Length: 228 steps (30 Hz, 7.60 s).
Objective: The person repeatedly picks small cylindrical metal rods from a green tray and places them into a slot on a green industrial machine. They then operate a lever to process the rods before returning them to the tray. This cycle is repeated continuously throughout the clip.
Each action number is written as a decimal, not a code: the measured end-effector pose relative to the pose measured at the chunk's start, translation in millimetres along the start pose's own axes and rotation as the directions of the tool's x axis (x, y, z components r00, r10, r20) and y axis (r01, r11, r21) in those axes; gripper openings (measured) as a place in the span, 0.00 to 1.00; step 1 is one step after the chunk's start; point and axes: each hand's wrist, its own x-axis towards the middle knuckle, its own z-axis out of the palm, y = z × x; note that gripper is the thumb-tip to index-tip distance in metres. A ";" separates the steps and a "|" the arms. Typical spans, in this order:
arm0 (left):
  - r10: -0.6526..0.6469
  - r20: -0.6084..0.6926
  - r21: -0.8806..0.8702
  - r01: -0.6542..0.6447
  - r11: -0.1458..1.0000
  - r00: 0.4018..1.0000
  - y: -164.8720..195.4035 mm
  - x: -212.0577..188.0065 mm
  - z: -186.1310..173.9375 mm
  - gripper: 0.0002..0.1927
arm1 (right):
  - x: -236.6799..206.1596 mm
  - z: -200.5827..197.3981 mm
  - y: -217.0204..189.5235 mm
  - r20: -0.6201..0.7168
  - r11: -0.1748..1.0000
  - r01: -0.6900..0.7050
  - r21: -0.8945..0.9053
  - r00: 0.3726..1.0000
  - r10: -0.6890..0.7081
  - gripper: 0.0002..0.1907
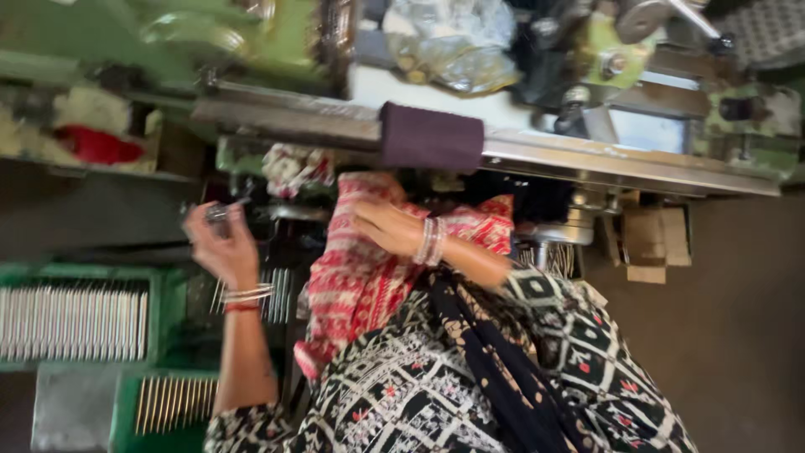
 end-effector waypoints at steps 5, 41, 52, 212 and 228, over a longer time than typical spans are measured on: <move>0.189 0.043 0.166 -0.194 0.967 0.981 32.0 -23.4 -21.2 0.15 | 91.8 93.3 -17.0 0.423 0.503 -0.637 0.584 0.768 0.481 0.15; -0.338 0.018 0.479 0.288 0.829 0.941 -185.7 -106.6 -62.3 0.16 | 51.3 116.2 47.3 0.307 0.094 -0.417 0.904 0.787 0.536 0.07; -0.316 0.111 0.481 0.227 0.847 0.942 -219.3 -124.6 -65.3 0.04 | 52.6 128.6 59.5 0.308 0.107 -0.428 0.897 0.782 0.542 0.07; -0.565 0.358 -0.605 0.646 0.466 0.743 307.9 127.2 603.3 0.21 | -155.1 -481.2 181.7 -0.912 0.514 -0.786 -0.343 0.410 0.019 0.12; -0.576 0.355 -0.607 0.650 0.456 0.736 309.2 134.9 601.6 0.22 | -157.2 -483.6 196.4 -0.892 0.519 -0.761 -0.390 0.451 -0.010 0.14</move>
